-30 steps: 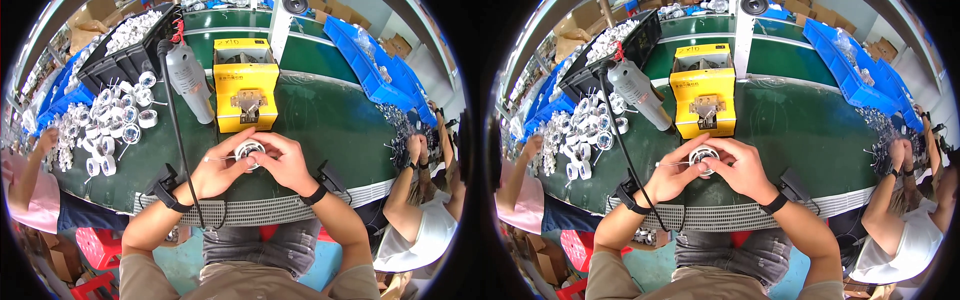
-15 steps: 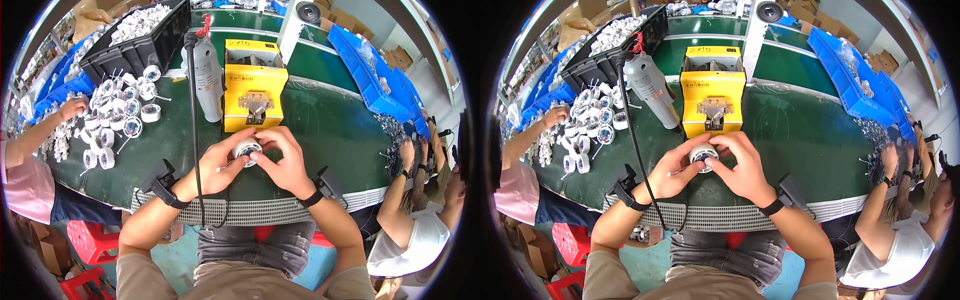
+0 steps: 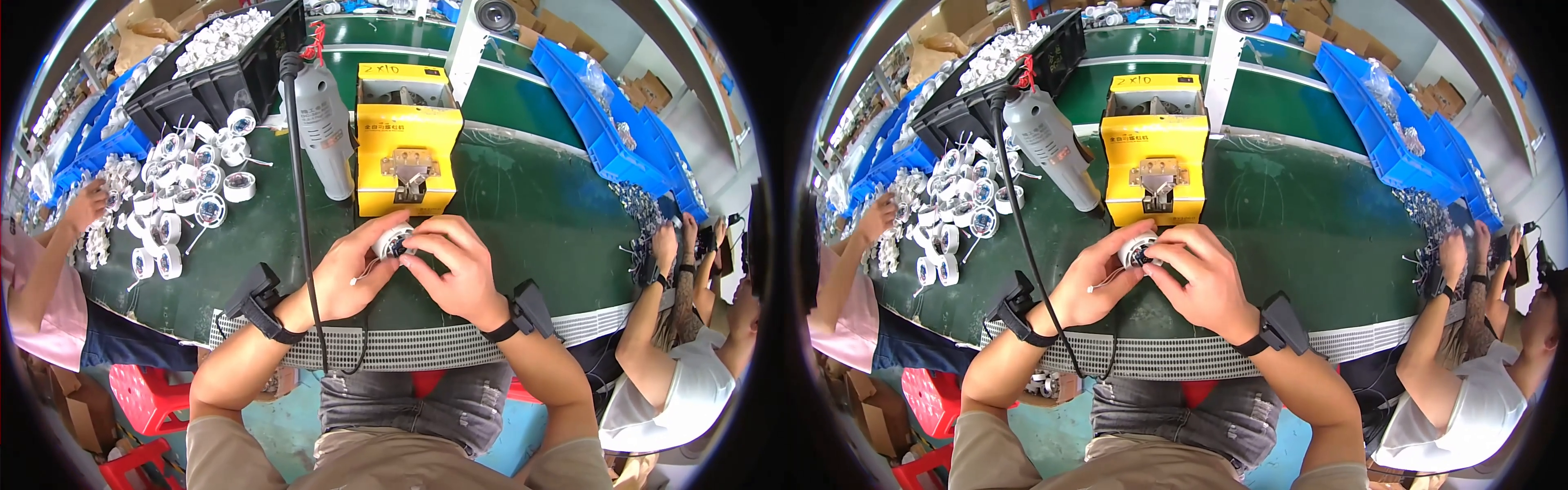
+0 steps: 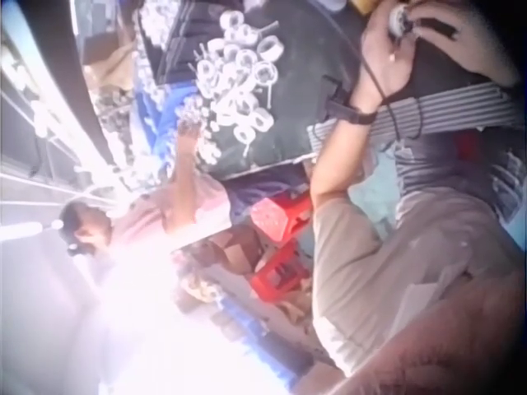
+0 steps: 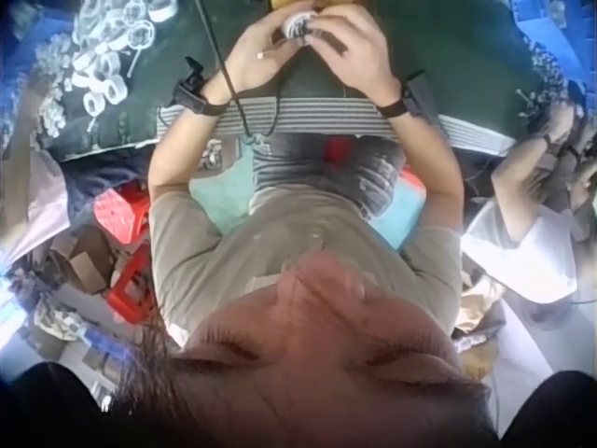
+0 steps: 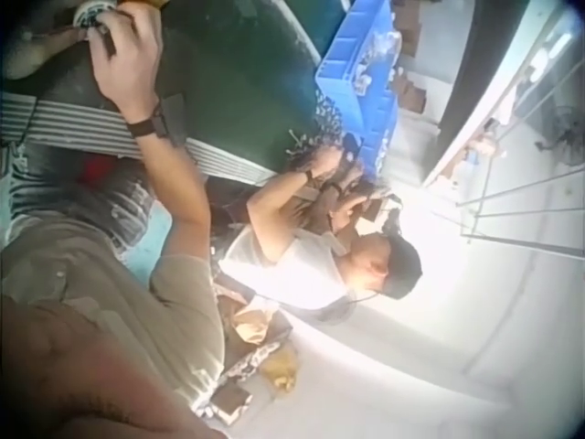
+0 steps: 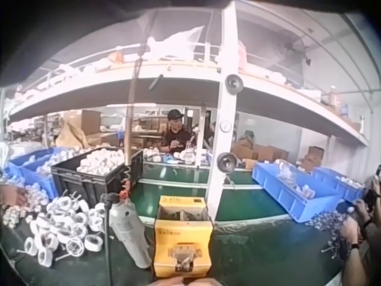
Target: Assemble small mechanical or electronic components at a factory workbench using manual assembly techniques and an electric screwdriver.
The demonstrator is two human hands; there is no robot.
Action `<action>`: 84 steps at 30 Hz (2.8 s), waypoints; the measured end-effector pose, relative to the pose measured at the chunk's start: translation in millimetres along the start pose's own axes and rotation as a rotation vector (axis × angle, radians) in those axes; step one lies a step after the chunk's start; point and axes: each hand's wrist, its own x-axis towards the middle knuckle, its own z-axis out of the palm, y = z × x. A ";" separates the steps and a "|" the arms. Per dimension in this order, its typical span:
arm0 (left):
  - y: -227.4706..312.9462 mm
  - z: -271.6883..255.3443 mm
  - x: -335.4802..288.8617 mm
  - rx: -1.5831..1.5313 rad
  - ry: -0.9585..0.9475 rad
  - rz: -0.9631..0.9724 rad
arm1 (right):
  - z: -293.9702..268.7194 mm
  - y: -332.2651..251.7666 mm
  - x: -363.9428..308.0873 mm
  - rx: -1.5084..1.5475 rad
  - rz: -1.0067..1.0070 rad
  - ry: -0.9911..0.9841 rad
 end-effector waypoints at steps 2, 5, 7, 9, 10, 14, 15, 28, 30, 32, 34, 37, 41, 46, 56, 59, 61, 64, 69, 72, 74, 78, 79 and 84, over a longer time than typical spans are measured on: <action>-2.2 0.1 -0.3 0.000 0.004 0.016 | 0.5 2.3 3.6 -0.095 -0.163 0.016; -1.8 0.1 -0.5 0.015 -0.006 0.012 | 0.8 -6.1 3.4 -0.070 -0.041 0.019; -1.3 0.4 -0.3 0.030 -0.021 -0.009 | -1.5 -1.4 2.7 -0.095 -0.060 -0.017; -1.3 1.0 0.1 0.077 -0.016 0.027 | -2.9 -0.1 2.3 -0.121 -0.080 -0.053; -3.6 1.2 0.1 0.077 -0.015 0.027 | -3.4 -1.2 2.4 -0.126 -0.089 -0.059; -7.3 0.9 0.1 0.015 0.004 0.041 | -4.4 -3.7 5.6 -0.159 -0.197 -0.040; -6.3 0.5 0.0 -0.054 -0.020 -0.051 | -4.2 -2.5 4.8 -0.159 -0.197 -0.040; -7.8 -6.4 2.5 -0.089 -0.039 -0.052 | -9.0 2.8 5.4 -0.242 -0.371 -0.166; -5.5 -6.2 1.7 -0.096 -0.053 -0.081 | -10.9 2.0 5.7 -0.243 -0.393 -0.174; -12.1 -8.1 2.0 -0.083 -0.054 -0.049 | -10.7 2.1 6.6 -0.232 -0.371 -0.205; -13.0 -8.7 1.9 -0.065 -0.056 -0.016 | -11.2 0.8 7.8 -0.241 -0.371 -0.220; -7.5 -7.6 1.2 -0.035 -0.066 -0.062 | -11.6 -1.4 8.7 -0.244 -0.358 -0.236; -7.1 -6.7 2.1 -0.004 -0.043 -0.072 | -9.8 -0.7 8.7 -0.173 -0.291 -0.237; -15.3 -3.5 3.7 -0.076 -0.025 -0.044 | -8.9 2.6 5.2 -0.126 -0.215 -0.269; -9.1 -4.4 3.2 0.034 -0.042 -0.060 | -7.7 4.2 5.7 -0.189 -0.358 -0.192; -4.6 -4.6 2.7 0.075 -0.045 -0.067 | -8.0 3.1 6.8 -0.186 -0.365 -0.196; -4.8 -4.5 2.1 0.096 -0.043 -0.061 | -7.6 3.3 6.9 -0.189 -0.364 -0.201; -8.4 -4.7 1.7 0.112 -0.031 -0.037 | -7.3 1.0 6.5 -0.183 -0.332 -0.218; -16.2 -4.6 2.5 0.077 -0.028 -0.020 | -7.7 -3.7 6.5 -0.196 -0.286 -0.240; -4.3 -4.0 1.4 0.146 -0.023 -0.003 | -9.9 -7.5 8.8 -0.282 -0.318 -0.286; -7.1 -2.5 1.6 0.168 -0.009 0.034 | -9.3 -7.8 8.4 -0.379 -0.370 -0.268; -5.4 -3.0 0.8 0.166 -0.021 0.014 | -10.2 -6.0 5.4 -0.393 -0.384 -0.257; -3.3 -3.4 0.9 0.165 -0.021 0.015 | -10.5 -3.9 4.6 -0.355 -0.386 -0.235; -13.1 -2.3 0.9 0.163 0.024 0.110 | -9.9 1.4 6.2 -0.184 -0.332 -0.151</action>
